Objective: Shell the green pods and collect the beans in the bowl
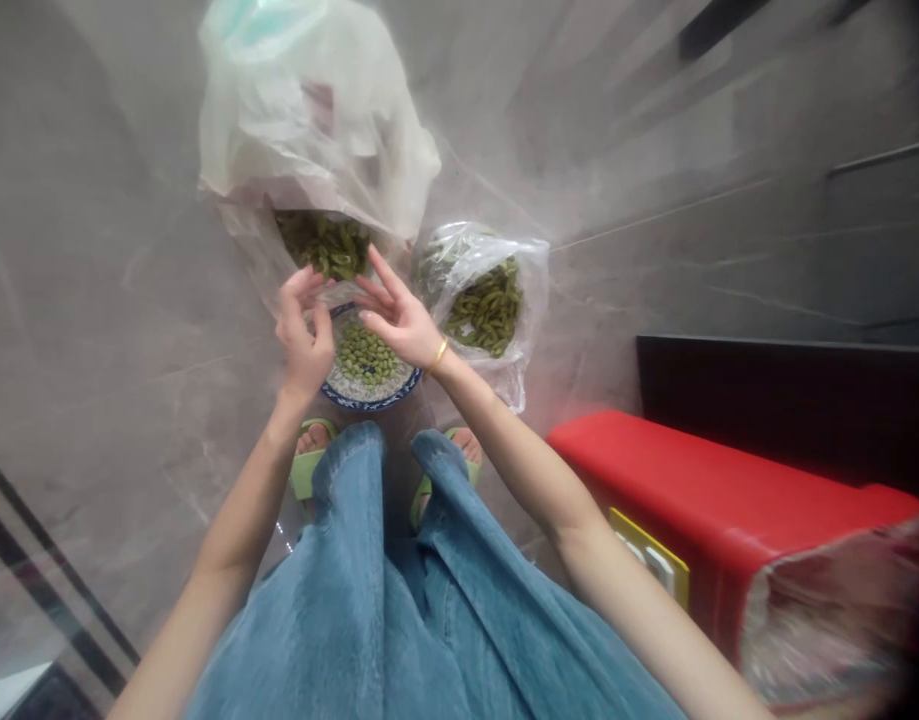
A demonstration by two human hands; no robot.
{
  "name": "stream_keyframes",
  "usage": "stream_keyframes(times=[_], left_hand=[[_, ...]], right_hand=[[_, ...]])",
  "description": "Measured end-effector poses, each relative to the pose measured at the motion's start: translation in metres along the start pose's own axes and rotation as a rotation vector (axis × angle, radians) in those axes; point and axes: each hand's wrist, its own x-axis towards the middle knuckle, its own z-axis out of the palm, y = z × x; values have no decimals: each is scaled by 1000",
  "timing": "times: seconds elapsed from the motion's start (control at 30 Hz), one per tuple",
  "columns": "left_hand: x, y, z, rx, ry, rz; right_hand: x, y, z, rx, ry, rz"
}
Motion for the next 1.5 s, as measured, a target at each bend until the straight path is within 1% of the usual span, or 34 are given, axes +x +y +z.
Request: stream_keyframes(times=[0.03, 0.07, 0.13, 0.2, 0.27, 0.33, 0.4, 0.43, 0.53, 0.63, 0.8, 0.9, 1.0, 1.1, 1.2, 1.3, 1.4, 1.5], left_hand=[[-3, 4, 0, 13, 12, 22], [-5, 7, 1, 30, 15, 49], [-8, 13, 2, 65, 9, 103], [-11, 19, 5, 90, -3, 136], [-13, 25, 8, 94, -12, 150], [-14, 29, 11, 85, -31, 156], [-14, 33, 14, 80, -60, 158], [-14, 34, 15, 82, -75, 160], [-14, 36, 17, 85, -109, 168], [-16, 39, 16, 75, -122, 177], [-20, 43, 16, 55, -146, 168], [-21, 43, 17, 48, -164, 178], [-21, 43, 17, 42, -166, 181], [-21, 42, 16, 44, -167, 174], [-21, 41, 15, 37, -166, 169], [-22, 38, 16, 35, -169, 167], [-24, 35, 18, 48, -187, 161], [-25, 32, 19, 52, -197, 144]], right_hand=[[7, -4, -1, -52, -3, -34], [11, -7, -5, -116, 24, -62], [9, -6, -19, -263, 160, -64], [-3, 2, -43, -423, 339, 13], [-19, 15, -72, -621, 456, 92], [-34, 28, -97, -814, 499, 91], [-45, 41, -113, -967, 461, 118], [-49, 46, -116, -1019, 426, 144], [-54, 58, -114, -1109, 342, 227], [-54, 61, -103, -1176, 323, 289], [-50, 58, -92, -1271, 284, 370], [-47, 56, -92, -1282, 238, 411], [-47, 54, -95, -1261, 221, 440], [-52, 54, -101, -1238, 256, 422], [-60, 57, -108, -1274, 317, 421], [-65, 61, -111, -1302, 332, 418], [-65, 65, -112, -1291, 365, 365], [-62, 69, -118, -1151, 483, 261]])
